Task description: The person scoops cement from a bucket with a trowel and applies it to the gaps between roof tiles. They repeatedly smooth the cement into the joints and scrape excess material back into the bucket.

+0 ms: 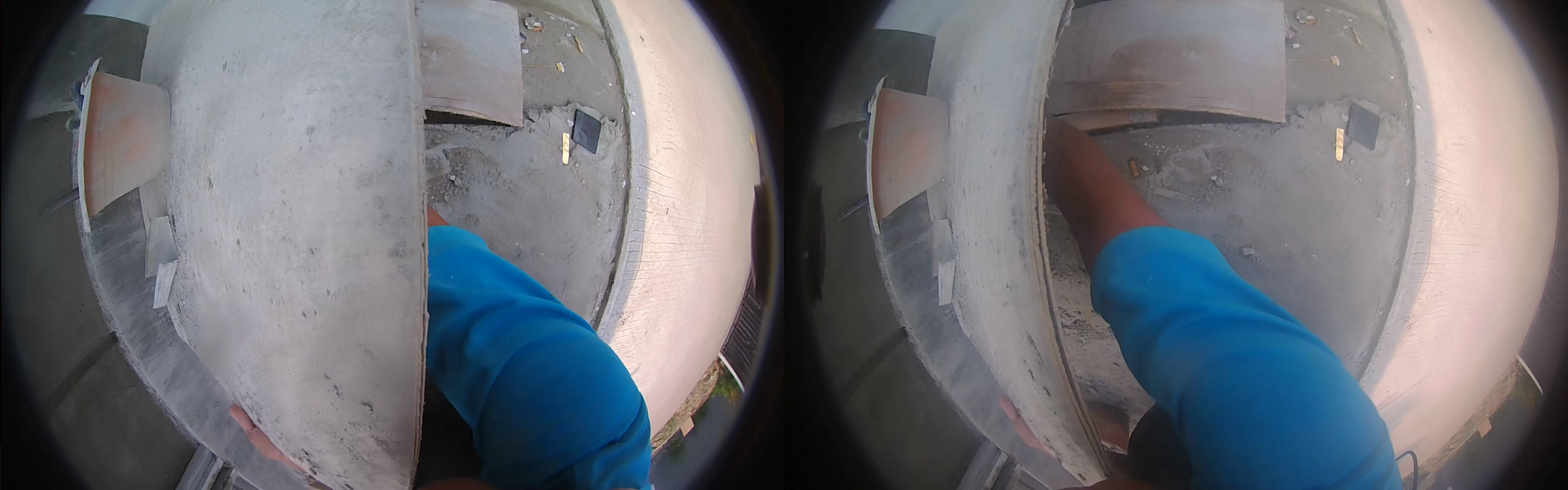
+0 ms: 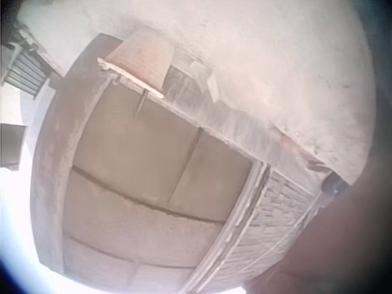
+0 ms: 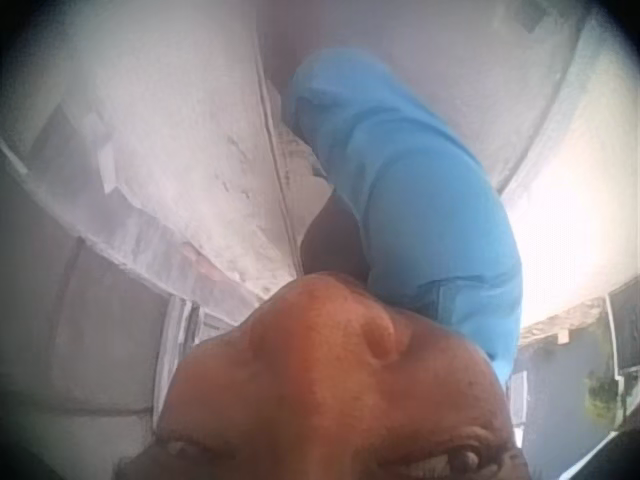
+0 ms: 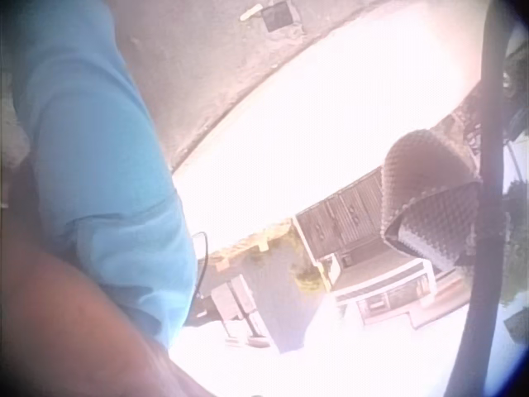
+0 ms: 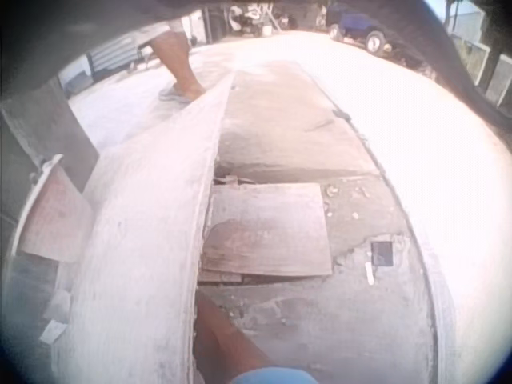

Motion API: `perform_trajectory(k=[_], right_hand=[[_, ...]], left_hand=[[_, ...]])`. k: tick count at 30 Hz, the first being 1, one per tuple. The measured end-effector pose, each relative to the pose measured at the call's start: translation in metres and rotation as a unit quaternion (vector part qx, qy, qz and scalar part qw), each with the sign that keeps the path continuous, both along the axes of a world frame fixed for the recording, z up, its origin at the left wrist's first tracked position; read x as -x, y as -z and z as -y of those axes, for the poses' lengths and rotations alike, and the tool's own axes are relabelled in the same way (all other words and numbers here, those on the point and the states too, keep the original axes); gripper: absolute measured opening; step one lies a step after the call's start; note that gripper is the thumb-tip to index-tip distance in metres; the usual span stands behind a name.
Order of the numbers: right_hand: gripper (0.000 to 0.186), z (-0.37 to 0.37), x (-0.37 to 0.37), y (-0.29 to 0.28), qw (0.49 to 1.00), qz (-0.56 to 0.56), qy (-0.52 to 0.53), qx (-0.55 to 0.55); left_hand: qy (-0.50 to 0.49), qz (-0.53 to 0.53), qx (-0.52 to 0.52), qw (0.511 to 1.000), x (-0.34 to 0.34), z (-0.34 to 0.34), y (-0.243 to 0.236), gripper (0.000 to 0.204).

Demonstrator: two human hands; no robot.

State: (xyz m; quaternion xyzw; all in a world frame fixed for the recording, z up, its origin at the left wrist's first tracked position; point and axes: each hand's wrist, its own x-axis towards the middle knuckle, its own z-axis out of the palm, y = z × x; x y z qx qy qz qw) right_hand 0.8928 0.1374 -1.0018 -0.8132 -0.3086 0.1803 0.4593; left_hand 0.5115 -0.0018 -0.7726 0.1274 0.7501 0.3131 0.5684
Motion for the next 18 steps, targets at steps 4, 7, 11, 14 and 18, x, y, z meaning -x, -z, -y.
perform_trajectory(k=[4,7,11,14,18], right_hand=[[0.091,0.013,-0.028,-0.028,0.988,-0.133,0.019,-0.071],[0.093,0.104,-0.072,-0.065,0.950,-0.247,0.092,-0.169],[0.071,0.258,-0.136,-0.089,0.945,-0.065,0.262,-0.184],[0.081,0.311,-0.197,-0.052,0.930,0.022,0.364,-0.038],[0.093,0.303,-0.225,-0.039,0.927,-0.012,0.376,0.003]], left_hand=[[0.018,0.634,-0.026,0.773,0.020,0.004,0.002,0.093],[-0.001,0.647,-0.010,0.762,0.023,0.011,-0.003,0.092],[0.053,0.652,-0.002,0.756,0.046,0.004,0.007,0.090],[0.075,0.685,0.029,0.724,0.035,-0.009,0.009,0.089],[0.018,0.570,0.005,0.821,0.027,-0.006,0.008,0.081]])
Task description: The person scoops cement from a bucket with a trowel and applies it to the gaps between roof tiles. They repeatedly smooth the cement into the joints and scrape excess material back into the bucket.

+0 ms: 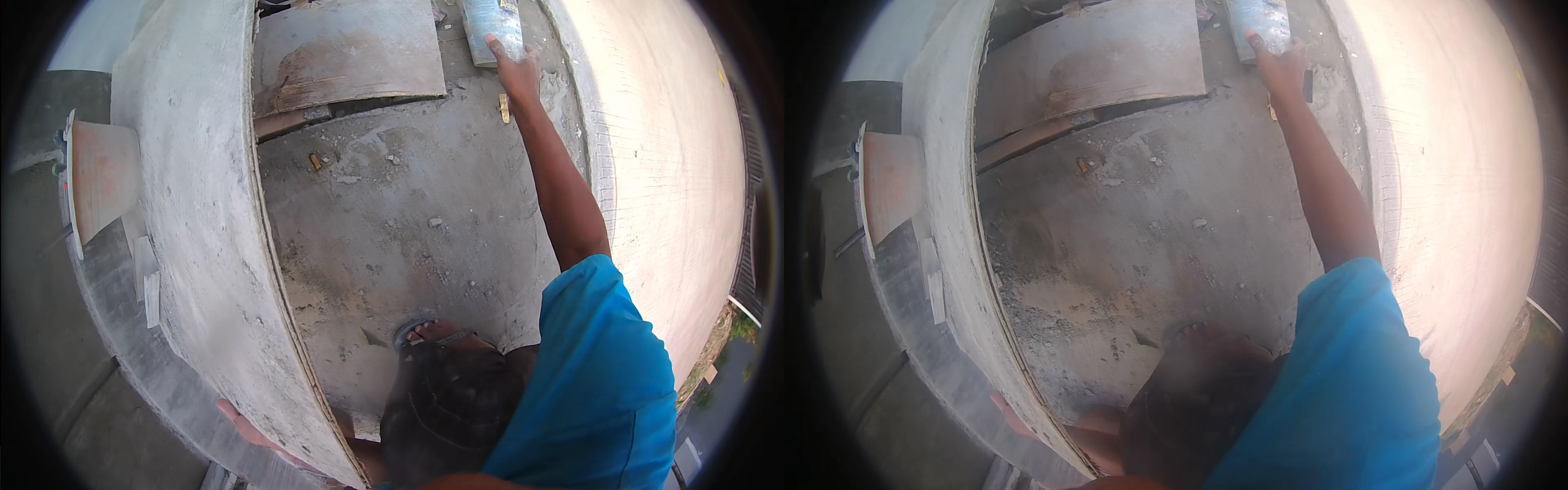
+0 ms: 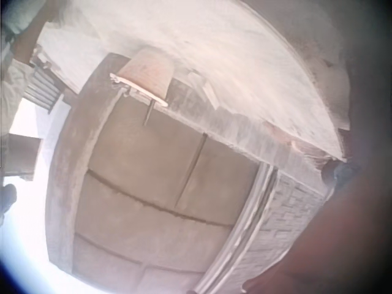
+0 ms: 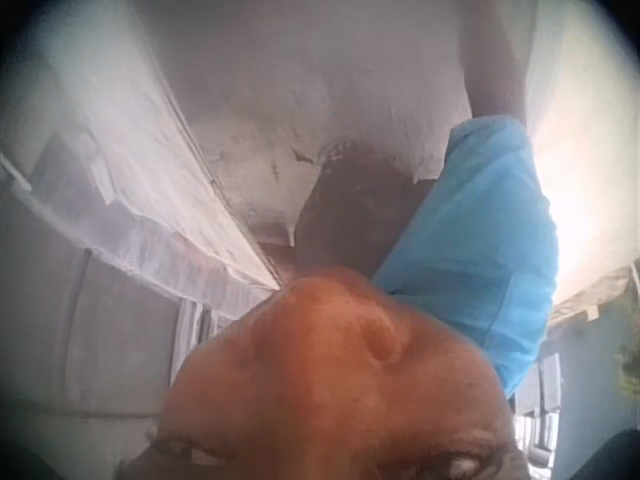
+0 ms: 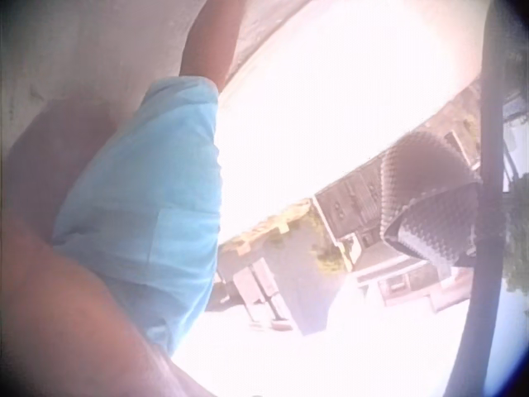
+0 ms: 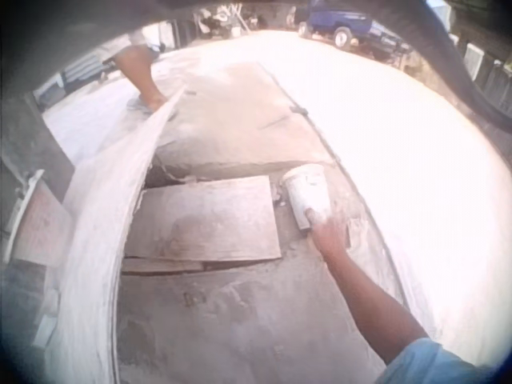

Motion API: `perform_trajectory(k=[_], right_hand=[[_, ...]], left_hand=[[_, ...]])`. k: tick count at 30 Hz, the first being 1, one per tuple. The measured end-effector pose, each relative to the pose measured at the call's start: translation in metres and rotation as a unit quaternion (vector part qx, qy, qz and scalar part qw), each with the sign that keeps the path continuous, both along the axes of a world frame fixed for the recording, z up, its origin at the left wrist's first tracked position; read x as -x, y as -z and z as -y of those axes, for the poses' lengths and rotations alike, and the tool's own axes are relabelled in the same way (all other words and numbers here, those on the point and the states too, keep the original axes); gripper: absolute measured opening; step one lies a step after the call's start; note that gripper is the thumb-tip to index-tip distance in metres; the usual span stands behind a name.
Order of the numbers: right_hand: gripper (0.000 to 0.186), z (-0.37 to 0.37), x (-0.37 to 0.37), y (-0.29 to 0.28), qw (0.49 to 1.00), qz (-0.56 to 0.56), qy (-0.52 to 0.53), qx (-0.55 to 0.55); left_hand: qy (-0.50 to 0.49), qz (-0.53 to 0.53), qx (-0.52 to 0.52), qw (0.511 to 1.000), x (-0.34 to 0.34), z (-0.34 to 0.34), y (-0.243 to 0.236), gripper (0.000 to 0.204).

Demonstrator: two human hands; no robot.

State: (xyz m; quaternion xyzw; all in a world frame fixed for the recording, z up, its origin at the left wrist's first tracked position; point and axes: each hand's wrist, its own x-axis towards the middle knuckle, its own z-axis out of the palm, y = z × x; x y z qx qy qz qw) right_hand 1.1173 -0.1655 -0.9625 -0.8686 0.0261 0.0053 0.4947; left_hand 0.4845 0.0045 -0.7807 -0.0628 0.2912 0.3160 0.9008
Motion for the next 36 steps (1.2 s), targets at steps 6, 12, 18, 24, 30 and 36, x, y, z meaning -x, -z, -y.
perform_trajectory(k=[6,12,18,24,30,36], right_hand=[[0.089,-0.049,0.074,0.010,0.976,0.130,-0.130,0.120],[0.061,-0.066,0.040,0.003,0.920,-0.276,-0.207,-0.187],[0.054,0.051,0.082,-0.050,0.905,-0.198,-0.193,-0.324],[0.069,0.382,0.043,-0.054,0.937,-0.325,-0.101,-0.073],[0.080,0.519,0.020,-0.089,0.904,-0.336,0.111,0.241],[0.069,0.376,0.062,-0.057,0.838,0.079,-0.100,0.531]], left_hand=[[-0.110,-0.678,-0.110,0.719,-0.073,0.011,-0.012,0.056],[-0.083,-0.746,-0.248,0.613,-0.032,0.005,0.016,0.052],[-0.119,-0.715,-0.214,0.654,-0.033,0.014,0.022,0.052],[-0.135,-0.679,-0.183,0.698,-0.033,0.014,0.032,0.053],[-0.159,-0.624,-0.151,0.750,-0.044,0.008,0.049,0.054],[-0.202,-0.519,-0.095,0.825,-0.060,0.015,0.079,0.056]])
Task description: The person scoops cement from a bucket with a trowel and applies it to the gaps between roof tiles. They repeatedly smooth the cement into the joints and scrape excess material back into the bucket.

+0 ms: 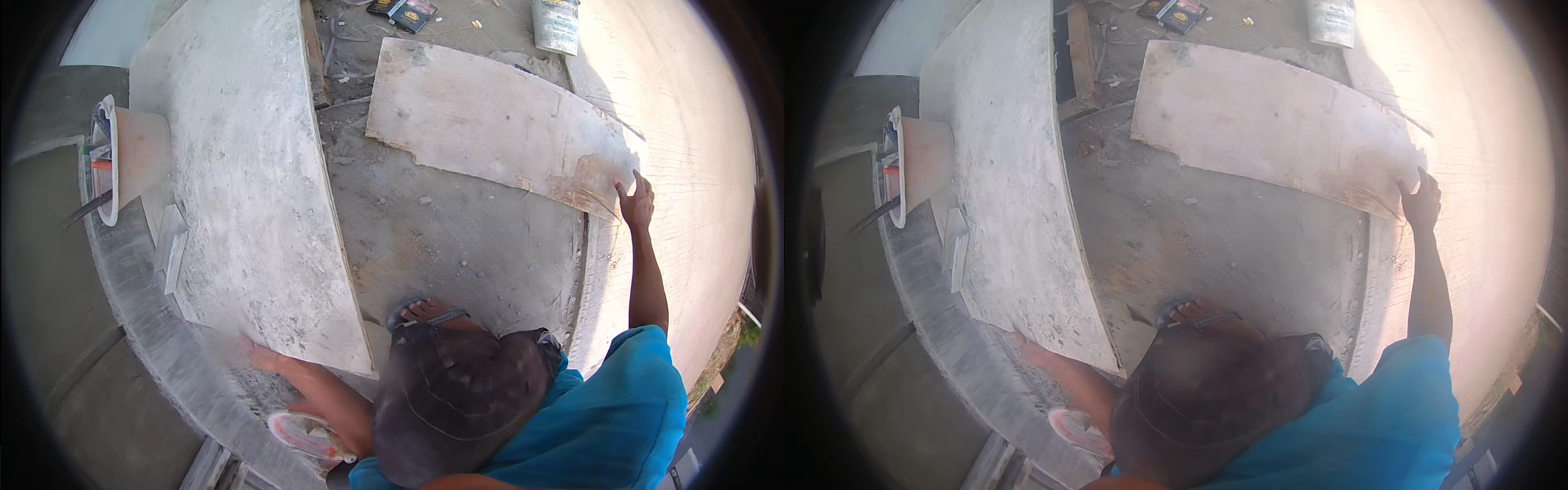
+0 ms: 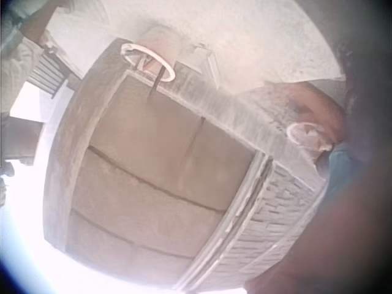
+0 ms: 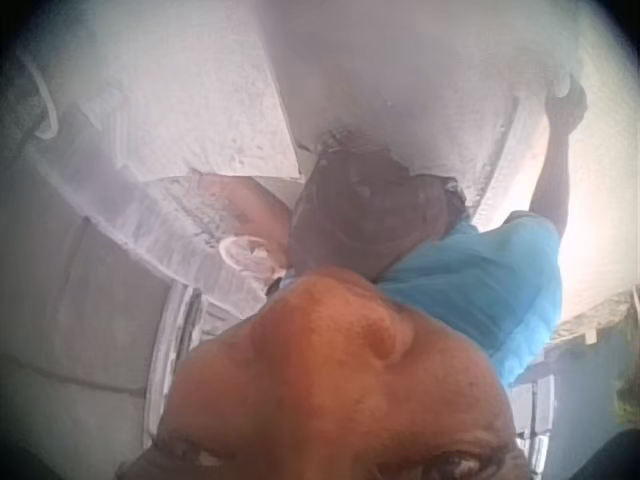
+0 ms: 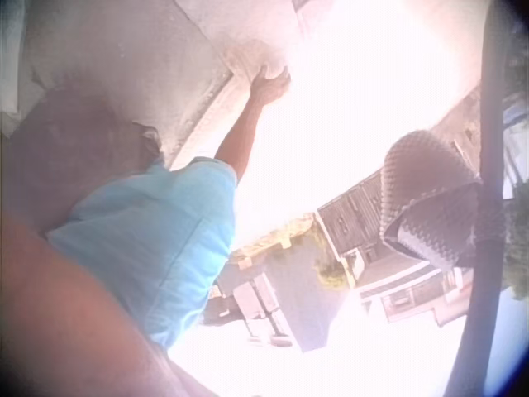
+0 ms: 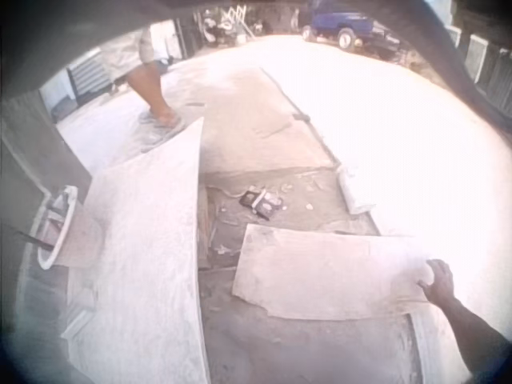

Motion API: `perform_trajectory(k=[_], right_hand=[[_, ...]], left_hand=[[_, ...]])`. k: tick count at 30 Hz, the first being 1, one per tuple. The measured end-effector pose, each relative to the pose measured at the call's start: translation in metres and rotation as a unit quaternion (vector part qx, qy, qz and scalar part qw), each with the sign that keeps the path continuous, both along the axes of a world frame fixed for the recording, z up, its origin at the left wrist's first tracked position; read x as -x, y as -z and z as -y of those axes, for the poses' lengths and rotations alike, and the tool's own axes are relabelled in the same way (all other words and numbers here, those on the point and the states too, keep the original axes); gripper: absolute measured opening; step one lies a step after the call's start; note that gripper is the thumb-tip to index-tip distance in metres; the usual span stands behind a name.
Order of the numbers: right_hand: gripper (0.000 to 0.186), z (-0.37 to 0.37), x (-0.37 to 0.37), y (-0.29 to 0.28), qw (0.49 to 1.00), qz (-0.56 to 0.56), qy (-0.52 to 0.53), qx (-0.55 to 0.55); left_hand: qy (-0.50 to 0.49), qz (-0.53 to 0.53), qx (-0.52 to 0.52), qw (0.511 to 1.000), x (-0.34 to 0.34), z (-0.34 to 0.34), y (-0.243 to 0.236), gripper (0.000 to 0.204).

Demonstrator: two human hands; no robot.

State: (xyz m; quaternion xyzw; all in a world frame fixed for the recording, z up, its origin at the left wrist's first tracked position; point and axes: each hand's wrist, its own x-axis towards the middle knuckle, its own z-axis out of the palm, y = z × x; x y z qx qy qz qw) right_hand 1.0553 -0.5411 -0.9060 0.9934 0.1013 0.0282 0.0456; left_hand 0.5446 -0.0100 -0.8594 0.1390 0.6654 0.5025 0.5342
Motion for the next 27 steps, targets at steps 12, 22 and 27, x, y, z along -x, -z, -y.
perform_trajectory(k=[12,22,27], right_hand=[[0.054,-0.135,0.133,0.010,0.743,-0.342,0.263,-0.512],[0.081,-0.116,0.079,0.078,0.444,-0.404,0.435,-0.671],[0.057,-0.159,0.092,0.025,0.362,-0.314,0.507,-0.717]], left_hand=[[-0.004,-0.140,-0.057,0.988,-0.036,0.009,0.111,0.061],[0.007,-0.140,-0.082,0.987,-0.044,0.016,0.103,0.057],[0.120,-0.572,-0.059,0.809,-0.027,0.033,0.071,0.045]])
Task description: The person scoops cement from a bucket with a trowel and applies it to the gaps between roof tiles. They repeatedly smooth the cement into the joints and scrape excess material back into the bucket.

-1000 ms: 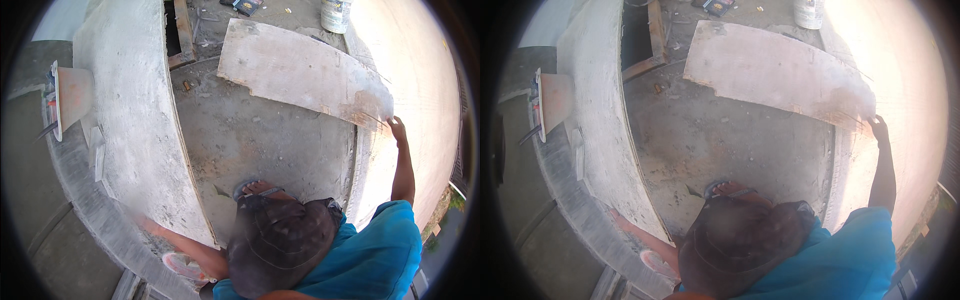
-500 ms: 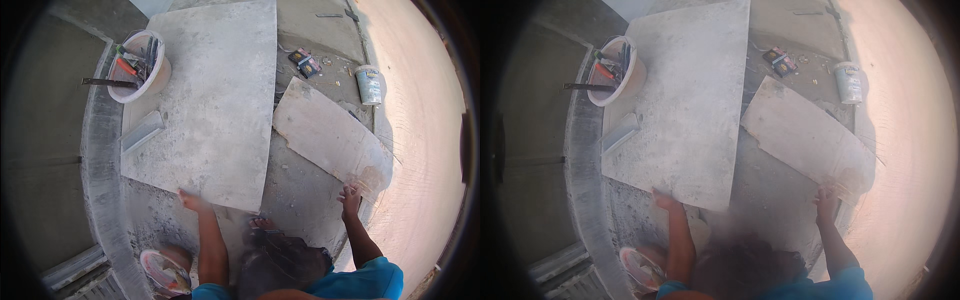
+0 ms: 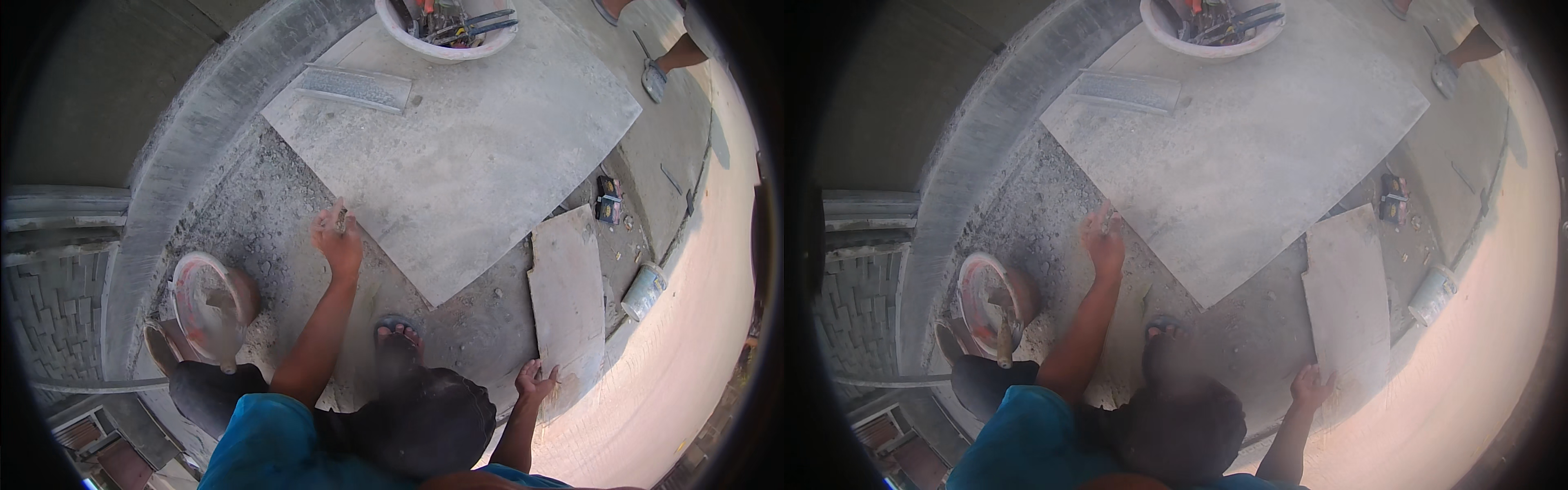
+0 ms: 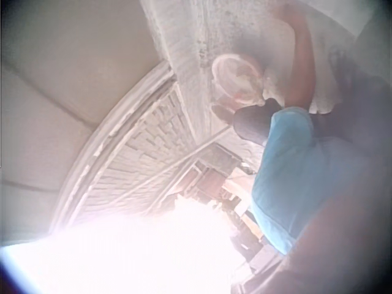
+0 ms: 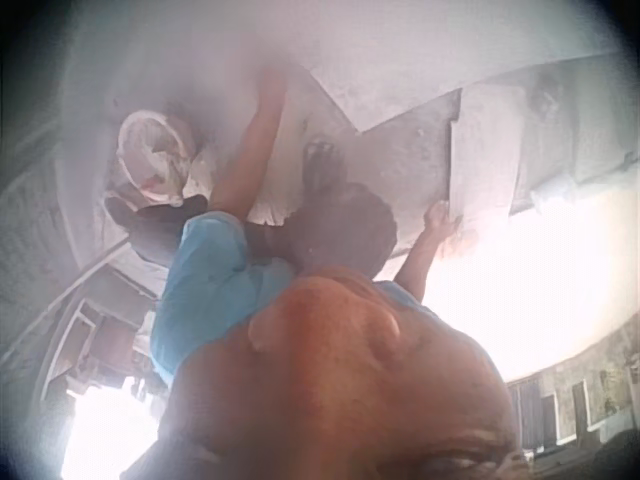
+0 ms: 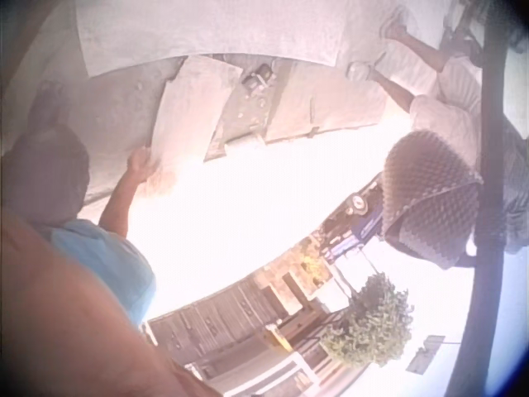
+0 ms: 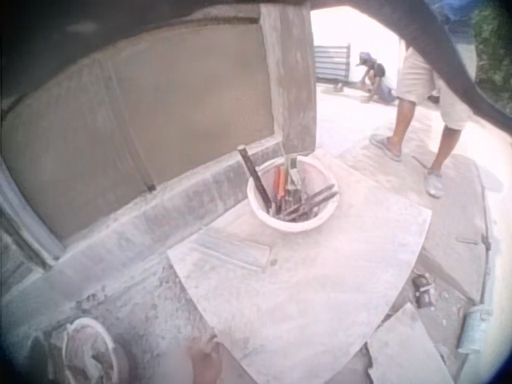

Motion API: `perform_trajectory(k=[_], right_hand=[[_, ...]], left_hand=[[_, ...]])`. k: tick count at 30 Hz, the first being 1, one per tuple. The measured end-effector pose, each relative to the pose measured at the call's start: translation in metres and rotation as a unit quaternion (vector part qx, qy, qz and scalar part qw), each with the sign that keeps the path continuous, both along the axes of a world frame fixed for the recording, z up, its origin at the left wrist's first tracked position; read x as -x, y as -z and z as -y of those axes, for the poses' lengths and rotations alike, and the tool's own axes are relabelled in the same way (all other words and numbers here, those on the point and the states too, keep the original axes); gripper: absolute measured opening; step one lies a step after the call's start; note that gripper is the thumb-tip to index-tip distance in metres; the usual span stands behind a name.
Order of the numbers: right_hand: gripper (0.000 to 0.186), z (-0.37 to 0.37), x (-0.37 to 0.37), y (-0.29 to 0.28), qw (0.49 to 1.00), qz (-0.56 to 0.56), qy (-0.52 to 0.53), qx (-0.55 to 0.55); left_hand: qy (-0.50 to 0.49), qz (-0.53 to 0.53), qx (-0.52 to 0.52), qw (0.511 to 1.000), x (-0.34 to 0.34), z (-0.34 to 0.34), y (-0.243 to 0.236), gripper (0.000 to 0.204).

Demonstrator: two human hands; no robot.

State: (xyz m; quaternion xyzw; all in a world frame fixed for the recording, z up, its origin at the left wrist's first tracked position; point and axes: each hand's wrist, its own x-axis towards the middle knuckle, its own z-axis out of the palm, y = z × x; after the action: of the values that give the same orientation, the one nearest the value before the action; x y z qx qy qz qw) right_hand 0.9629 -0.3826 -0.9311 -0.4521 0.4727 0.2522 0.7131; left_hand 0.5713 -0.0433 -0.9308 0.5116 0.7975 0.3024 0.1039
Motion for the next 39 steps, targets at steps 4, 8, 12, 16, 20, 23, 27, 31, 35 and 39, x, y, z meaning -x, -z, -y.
perform_trajectory(k=[4,8,12,16,20,23,27,31,35,39], right_hand=[[0.049,0.015,-0.015,0.006,0.985,0.094,-0.063,-0.132],[0.036,0.035,-0.053,-0.040,0.916,0.207,-0.204,-0.275],[0.041,0.031,-0.091,-0.110,0.886,0.344,-0.271,-0.152],[0.035,-0.012,-0.105,-0.221,0.679,0.587,-0.397,0.192],[0.030,-0.051,-0.130,-0.226,0.696,0.598,-0.387,-0.088],[0.035,-0.111,-0.120,-0.219,0.696,0.493,-0.438,-0.283],[0.040,-0.203,-0.017,-0.240,0.704,0.399,-0.451,-0.377],[0.043,-0.254,0.073,-0.263,0.617,0.219,-0.579,-0.486],[0.044,-0.290,0.189,-0.279,0.571,0.024,-0.630,-0.526],[0.047,-0.313,0.304,-0.289,0.548,-0.069,-0.691,-0.466]], left_hand=[[0.130,0.201,0.077,0.968,0.012,-0.015,-0.047,0.029],[0.264,0.160,0.246,0.919,0.059,-0.033,-0.094,0.035],[0.340,0.043,0.252,0.905,0.146,-0.033,-0.144,0.033],[0.200,-0.070,0.258,0.943,0.273,0.008,-0.209,0.031],[-0.079,0.056,0.207,0.974,0.410,0.098,-0.219,0.038],[-0.201,0.064,0.295,0.932,0.452,0.162,-0.213,0.049],[-0.204,0.129,0.468,0.850,0.434,0.196,-0.197,0.064],[-0.182,0.315,0.379,0.851,0.409,0.258,-0.151,0.068],[-0.188,0.486,0.181,0.834,0.391,0.277,-0.107,0.055],[-0.225,0.598,0.014,0.769,0.372,0.274,-0.084,0.039]])
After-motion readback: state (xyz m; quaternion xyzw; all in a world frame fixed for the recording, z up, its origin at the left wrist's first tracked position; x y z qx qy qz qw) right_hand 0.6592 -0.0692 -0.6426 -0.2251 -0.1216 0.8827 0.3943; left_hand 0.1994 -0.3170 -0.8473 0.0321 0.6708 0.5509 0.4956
